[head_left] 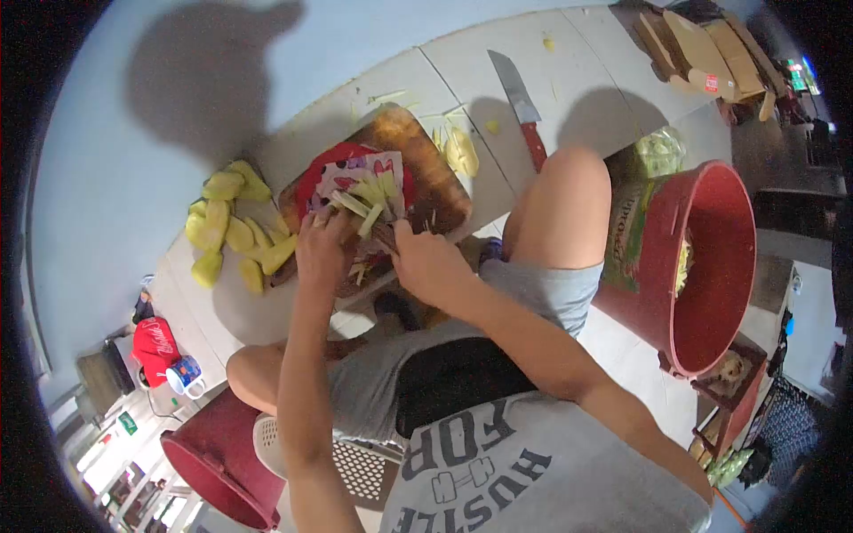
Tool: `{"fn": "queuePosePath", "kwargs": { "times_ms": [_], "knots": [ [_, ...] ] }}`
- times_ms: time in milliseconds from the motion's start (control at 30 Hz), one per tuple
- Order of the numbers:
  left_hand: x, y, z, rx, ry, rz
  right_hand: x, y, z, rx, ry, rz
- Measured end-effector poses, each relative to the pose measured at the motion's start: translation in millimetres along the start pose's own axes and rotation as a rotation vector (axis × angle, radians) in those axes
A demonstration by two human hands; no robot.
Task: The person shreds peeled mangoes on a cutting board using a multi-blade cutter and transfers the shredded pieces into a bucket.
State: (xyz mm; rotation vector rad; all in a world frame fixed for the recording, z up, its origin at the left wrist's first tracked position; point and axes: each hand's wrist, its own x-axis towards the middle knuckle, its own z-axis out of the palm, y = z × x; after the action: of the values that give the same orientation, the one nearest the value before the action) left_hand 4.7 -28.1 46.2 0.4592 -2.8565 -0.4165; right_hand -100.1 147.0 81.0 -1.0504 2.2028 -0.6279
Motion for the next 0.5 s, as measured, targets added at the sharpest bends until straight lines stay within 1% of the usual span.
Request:
{"fn": "queuePosePath", "kwargs": {
  "times_ms": [100, 167, 233, 300, 367, 400, 500],
  "knots": [
    [-3.7, -3.0, 5.2, 0.038, -0.03, 0.007, -10.0, -15.7, -9.9, -0.057, 0.019, -0.002],
    [-7.0, 3.9, 0.7, -0.018, -0.046, -0.067, -20.7, -28.8, -24.6, -0.02, -0.027, 0.028],
    [-12.3, -1.2, 7.0, -0.004, -0.03, -0.04, -11.2, -2.0, 1.9, 0.002, -0.036, 0.033],
    [-2.6, -4.3, 5.8, 0.024, 0.024, -0.009, 3.1, 9.7, 8.7, 0.009, -0.022, 0.011],
    [-7.7, -0.6, 3.7, 0.052, -0.001, 0.02, -3.2, 8.5, 19.6, -0.028, 0.122, -0.052],
    [-6.5, -3.0, 5.1, 0.054, 0.007, 0.026, -4.7, 3.0, 14.8, -0.031, 0.131, -0.054],
    [-14.8, -5.7, 10.7, -0.013, -0.011, -0.028, -18.8, -20.0, -7.2, -0.002, 0.073, 0.006]
  ]
}}
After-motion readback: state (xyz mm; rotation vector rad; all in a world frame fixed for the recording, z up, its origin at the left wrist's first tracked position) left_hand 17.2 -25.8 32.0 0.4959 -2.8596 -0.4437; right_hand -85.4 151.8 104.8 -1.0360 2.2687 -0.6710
